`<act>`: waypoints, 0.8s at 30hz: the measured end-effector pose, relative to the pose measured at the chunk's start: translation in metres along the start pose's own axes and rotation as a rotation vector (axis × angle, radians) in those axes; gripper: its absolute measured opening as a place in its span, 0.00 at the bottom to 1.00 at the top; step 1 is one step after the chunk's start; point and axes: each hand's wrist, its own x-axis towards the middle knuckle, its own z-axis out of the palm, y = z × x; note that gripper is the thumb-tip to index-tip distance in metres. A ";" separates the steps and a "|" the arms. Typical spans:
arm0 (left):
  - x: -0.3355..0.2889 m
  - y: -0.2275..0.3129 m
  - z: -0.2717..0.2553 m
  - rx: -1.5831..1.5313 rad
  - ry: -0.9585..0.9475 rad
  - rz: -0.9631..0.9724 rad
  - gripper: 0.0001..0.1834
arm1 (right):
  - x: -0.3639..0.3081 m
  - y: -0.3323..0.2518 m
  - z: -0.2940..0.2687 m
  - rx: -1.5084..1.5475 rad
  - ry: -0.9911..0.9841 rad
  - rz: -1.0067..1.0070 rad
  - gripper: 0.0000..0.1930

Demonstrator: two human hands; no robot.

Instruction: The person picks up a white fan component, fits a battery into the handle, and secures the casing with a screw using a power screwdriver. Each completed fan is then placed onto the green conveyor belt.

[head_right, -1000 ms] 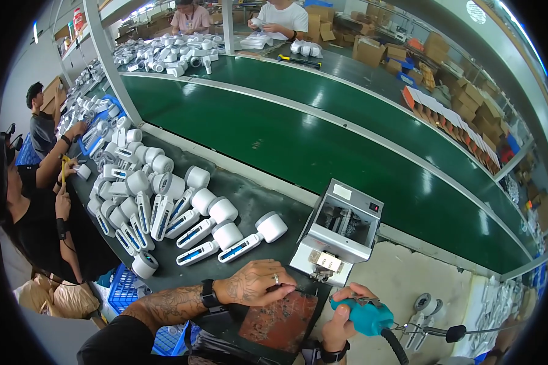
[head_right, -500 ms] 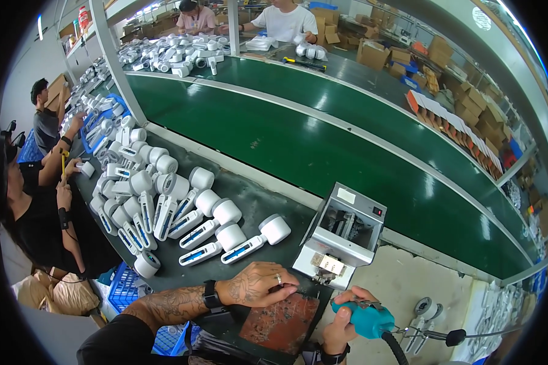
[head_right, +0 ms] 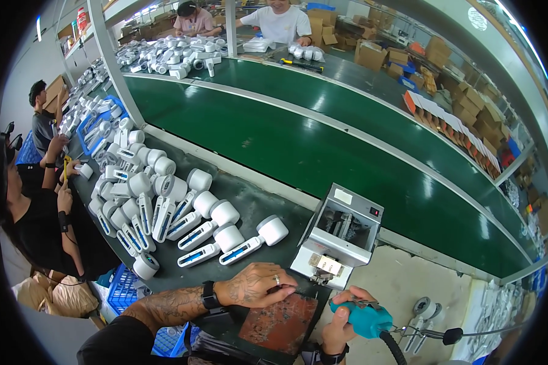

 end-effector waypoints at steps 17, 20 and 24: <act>0.002 0.003 -0.001 -0.015 -0.037 -0.047 0.04 | 0.002 0.005 -0.004 -0.039 -0.042 -0.040 0.27; 0.001 0.002 -0.001 -0.014 -0.052 -0.058 0.04 | 0.002 0.002 -0.002 -0.036 -0.045 -0.036 0.26; 0.002 0.005 -0.002 -0.012 -0.050 -0.050 0.04 | 0.002 0.002 -0.003 -0.029 -0.046 -0.032 0.26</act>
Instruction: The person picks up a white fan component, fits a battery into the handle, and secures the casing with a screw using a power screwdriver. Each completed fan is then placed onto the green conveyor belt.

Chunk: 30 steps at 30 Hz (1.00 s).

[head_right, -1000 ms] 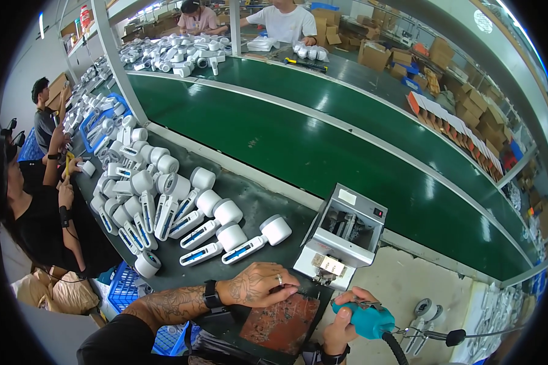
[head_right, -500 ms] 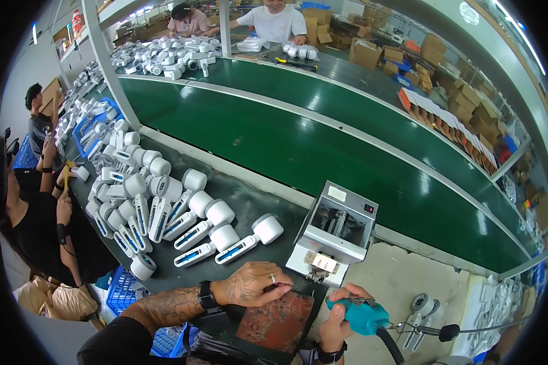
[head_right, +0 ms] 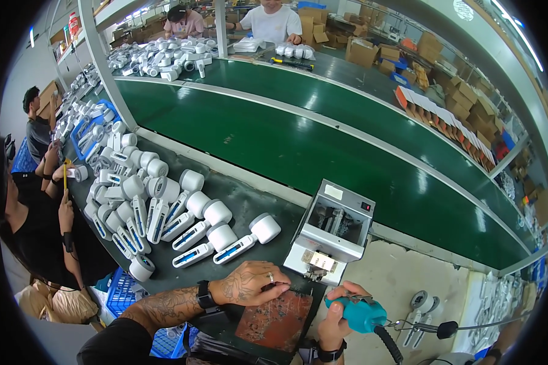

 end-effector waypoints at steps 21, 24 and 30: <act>0.002 -0.005 0.003 0.002 0.040 0.038 0.06 | -0.002 -0.002 0.000 -0.017 0.020 0.046 0.31; -0.001 -0.004 0.004 0.005 0.031 0.039 0.06 | -0.001 -0.003 0.001 -0.006 0.034 0.049 0.31; 0.001 -0.004 0.003 0.008 0.042 0.056 0.05 | -0.001 -0.001 0.000 -0.025 0.021 0.020 0.26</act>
